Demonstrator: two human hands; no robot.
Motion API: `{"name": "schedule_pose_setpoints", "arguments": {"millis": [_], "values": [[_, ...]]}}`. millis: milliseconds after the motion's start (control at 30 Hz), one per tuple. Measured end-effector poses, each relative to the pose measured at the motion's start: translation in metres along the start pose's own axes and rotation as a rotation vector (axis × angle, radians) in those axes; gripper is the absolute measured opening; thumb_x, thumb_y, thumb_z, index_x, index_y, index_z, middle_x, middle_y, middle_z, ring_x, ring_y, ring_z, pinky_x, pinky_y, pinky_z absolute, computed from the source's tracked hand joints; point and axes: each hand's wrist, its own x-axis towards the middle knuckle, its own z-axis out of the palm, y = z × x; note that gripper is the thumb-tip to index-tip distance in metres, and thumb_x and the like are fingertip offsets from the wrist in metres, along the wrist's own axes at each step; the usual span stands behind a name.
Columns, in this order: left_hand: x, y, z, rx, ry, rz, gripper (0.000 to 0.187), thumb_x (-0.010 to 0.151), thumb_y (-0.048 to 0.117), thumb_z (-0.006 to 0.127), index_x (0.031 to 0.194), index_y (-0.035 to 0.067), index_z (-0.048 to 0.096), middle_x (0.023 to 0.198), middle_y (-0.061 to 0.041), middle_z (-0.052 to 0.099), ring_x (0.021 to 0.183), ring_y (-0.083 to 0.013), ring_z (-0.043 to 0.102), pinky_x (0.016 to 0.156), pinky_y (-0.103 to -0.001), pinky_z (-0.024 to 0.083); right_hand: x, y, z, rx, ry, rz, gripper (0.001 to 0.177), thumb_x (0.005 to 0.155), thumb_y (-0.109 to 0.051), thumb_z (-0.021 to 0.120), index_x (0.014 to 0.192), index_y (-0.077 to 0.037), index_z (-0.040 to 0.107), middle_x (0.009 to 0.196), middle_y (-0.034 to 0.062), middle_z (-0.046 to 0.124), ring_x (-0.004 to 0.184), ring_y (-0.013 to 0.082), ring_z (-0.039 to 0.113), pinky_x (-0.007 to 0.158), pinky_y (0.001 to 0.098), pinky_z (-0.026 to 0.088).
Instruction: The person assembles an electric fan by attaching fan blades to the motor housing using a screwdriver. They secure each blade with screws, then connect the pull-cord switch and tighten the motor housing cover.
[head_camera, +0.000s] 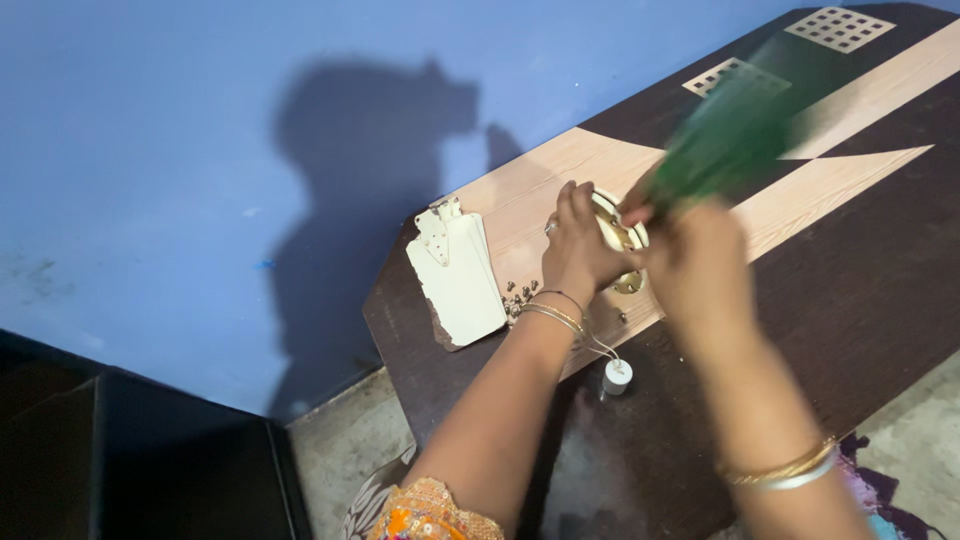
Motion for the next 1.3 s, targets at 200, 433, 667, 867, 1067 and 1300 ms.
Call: {"name": "schedule_pose_setpoints", "arguments": {"millis": [200,433,667,867,1067,1300], "values": [[-0.006,-0.013,0.017,-0.044,0.159,0.128,0.099,0.086,0.049,0.078,0.165,0.01,0.031,0.174,-0.02,0.026,0.152,-0.0467,0.04,0.113,-0.05,0.051,-0.035,-0.015,0.023,-0.031,0.014,-0.017,0.019,0.089,0.007,0.056,0.099,-0.004,0.067,0.094,0.0123,0.072,0.084,0.0271,0.071,0.073,0.0375,0.057],[-0.009,0.017,-0.022,0.01,0.024,0.041,0.134,0.048,0.061,0.094,0.153,0.009,0.028,0.163,-0.016,0.023,0.144,-0.042,0.036,0.11,-0.049,0.045,-0.022,0.053,-0.01,0.802,0.28,0.131,0.012,0.121,-0.001,0.055,0.109,-0.002,0.051,0.097,0.0074,0.068,0.097,0.0172,0.071,0.102,0.0347,0.064],[-0.004,0.015,-0.021,0.006,0.016,-0.006,0.132,0.051,0.058,0.094,0.153,0.009,0.027,0.162,-0.016,0.024,0.143,-0.042,0.038,0.109,-0.048,0.046,-0.018,0.046,-0.004,0.753,0.22,0.09,0.012,0.117,0.001,0.053,0.105,-0.004,0.052,0.098,0.0083,0.068,0.096,0.0166,0.069,0.101,0.0322,0.062],[0.019,-0.008,0.008,0.033,0.108,0.05,0.108,0.07,0.045,0.088,0.157,0.013,0.033,0.166,-0.018,0.028,0.138,-0.0468,0.045,0.103,-0.049,0.053,-0.034,-0.005,0.012,0.261,0.031,-0.003,0.015,0.086,-0.002,0.067,0.098,0.005,0.063,0.092,0.0165,0.066,0.085,0.0244,0.067,0.076,0.0346,0.053],[0.021,-0.003,0.001,0.019,0.084,0.021,0.121,0.05,0.051,0.091,0.149,0.007,0.036,0.153,-0.016,0.04,0.129,-0.0427,0.055,0.1,-0.046,0.056,-0.027,0.022,0.018,0.473,0.214,-0.068,0.009,0.108,-0.001,0.052,0.106,0.001,0.061,0.106,0.0149,0.07,0.097,0.0212,0.069,0.087,0.0294,0.058],[0.024,0.008,-0.028,-0.063,-0.039,-0.06,0.13,0.052,0.068,0.087,0.151,0.006,0.033,0.151,-0.02,0.04,0.133,-0.0423,0.052,0.106,-0.044,0.052,-0.029,0.065,-0.029,0.785,0.47,0.201,0.019,0.123,-0.016,0.058,0.111,-0.005,0.047,0.097,0.0095,0.067,0.097,0.0207,0.074,0.095,0.0382,0.069]]}}
